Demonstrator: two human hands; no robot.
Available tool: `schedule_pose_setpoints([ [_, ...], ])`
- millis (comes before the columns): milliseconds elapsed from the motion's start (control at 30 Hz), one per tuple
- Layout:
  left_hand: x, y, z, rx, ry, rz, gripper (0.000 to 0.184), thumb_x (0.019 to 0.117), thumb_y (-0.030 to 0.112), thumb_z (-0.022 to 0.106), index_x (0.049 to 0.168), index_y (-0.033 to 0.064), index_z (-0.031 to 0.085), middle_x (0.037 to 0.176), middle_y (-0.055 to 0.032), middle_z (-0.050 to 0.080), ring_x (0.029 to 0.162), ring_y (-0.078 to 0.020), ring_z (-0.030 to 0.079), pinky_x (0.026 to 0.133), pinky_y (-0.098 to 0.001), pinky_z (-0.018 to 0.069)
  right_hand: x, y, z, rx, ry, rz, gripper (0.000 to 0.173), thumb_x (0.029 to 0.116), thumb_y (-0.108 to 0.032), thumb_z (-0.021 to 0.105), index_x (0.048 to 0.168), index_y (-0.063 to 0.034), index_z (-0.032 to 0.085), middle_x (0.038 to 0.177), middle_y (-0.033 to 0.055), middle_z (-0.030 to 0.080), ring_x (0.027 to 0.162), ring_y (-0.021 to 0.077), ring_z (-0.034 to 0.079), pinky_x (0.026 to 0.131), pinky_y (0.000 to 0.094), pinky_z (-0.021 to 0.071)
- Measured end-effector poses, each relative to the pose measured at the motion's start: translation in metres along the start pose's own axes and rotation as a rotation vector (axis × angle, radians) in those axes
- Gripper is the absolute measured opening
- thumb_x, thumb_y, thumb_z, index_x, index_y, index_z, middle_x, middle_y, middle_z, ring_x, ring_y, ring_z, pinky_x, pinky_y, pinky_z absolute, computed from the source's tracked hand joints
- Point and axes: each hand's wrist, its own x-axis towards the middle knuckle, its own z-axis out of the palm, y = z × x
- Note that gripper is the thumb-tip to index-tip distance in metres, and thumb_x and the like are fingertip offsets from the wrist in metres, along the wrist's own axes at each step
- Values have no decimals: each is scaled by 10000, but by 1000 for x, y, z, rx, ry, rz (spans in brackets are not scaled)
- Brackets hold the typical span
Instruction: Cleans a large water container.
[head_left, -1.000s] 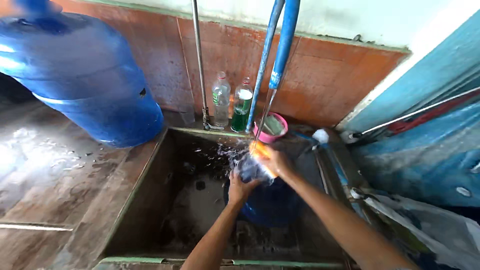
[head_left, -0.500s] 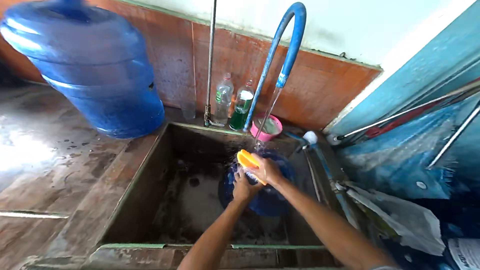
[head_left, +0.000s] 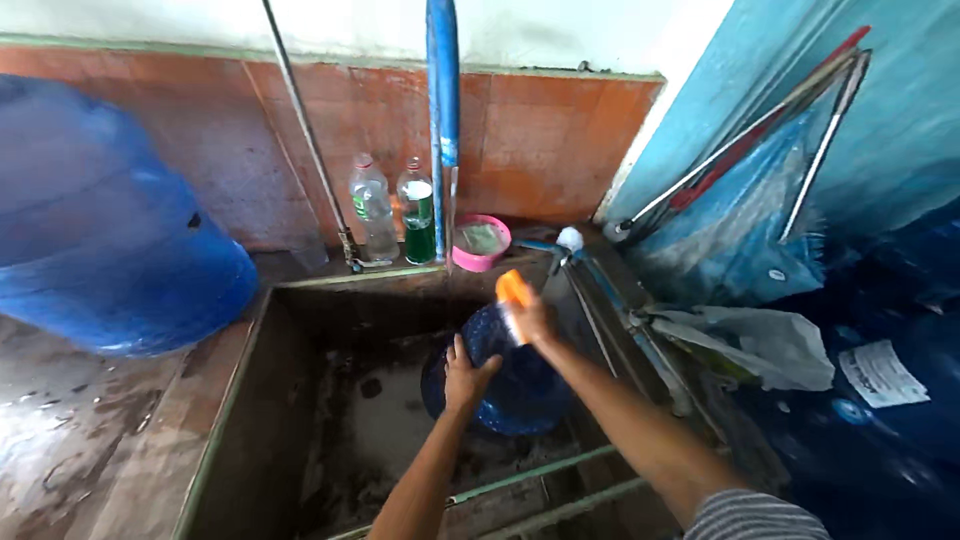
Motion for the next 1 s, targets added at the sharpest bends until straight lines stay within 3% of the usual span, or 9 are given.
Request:
schedule_pose_setpoints([
  [100,14,5,-22,66,-64,57,994,887,381,796,1620,53,210,1614,-291,289,1433,-436,411,1136,-577,391,-16,-3,12,31,-68,-122,616,1001,-362,651,1501,-38,497,1275,251,673,1201,398,648,1057,563,480],
  [167,3,5,-26,54,73,32,1000,865,342,824,1606,25,233,1638,-308,208,1440,-450,398,1121,-553,419,13,22,5,48,10,-46,573,1002,-350,655,1456,-23,534,1260,264,672,1195,412,646,1053,581,478],
  [300,-8,10,15,17,62,-77,1277,764,439,890,1629,18,49,1635,-339,164,1440,-513,358,1109,-598,420,8,-3,-1,-43,-70,-22,634,1017,-392,617,1532,-60,452,1277,260,666,1211,416,637,1050,582,473],
  [400,9,11,-6,48,6,12,1115,826,379,852,1625,35,156,1612,-312,270,1417,-458,423,1119,-576,413,3,-1,4,0,-136,-212,592,994,-363,666,1487,-67,523,1250,243,687,1187,399,655,1052,577,479],
  [467,7,7,-13,-8,123,22,996,878,333,808,1609,20,210,1598,-313,299,1419,-445,429,1122,-565,415,30,19,-2,7,-33,-96,564,1010,-354,646,1477,-62,527,1266,254,675,1200,421,643,1049,602,473],
  [700,11,9,-7,0,32,-37,1129,870,415,811,1628,23,73,1611,-326,246,1432,-450,404,1135,-565,399,32,-4,4,34,-118,-106,569,1020,-372,632,1473,-46,518,1279,255,664,1223,411,630,1055,590,469],
  [767,15,14,-10,-16,80,-26,1062,890,391,794,1624,24,120,1605,-322,264,1423,-447,416,1125,-565,406,52,5,-3,41,-33,6,590,1022,-373,626,1492,-43,490,1298,267,650,1235,427,618,1058,604,461],
  [900,44,20,-37,24,170,-1,774,976,324,687,1574,11,308,1461,-318,493,1311,-458,539,1065,-619,442,-19,-9,-1,-89,-278,-87,615,1018,-412,609,1511,-74,464,1258,251,665,1188,416,642,1019,593,486],
  [1000,59,17,-67,68,206,-84,742,1005,377,643,1564,4,328,1454,-328,487,1333,-470,509,1088,-623,411,-25,11,-23,-122,-309,-48,604,1016,-399,618,1502,-72,471,1273,257,654,1204,423,630,1026,598,478],
])
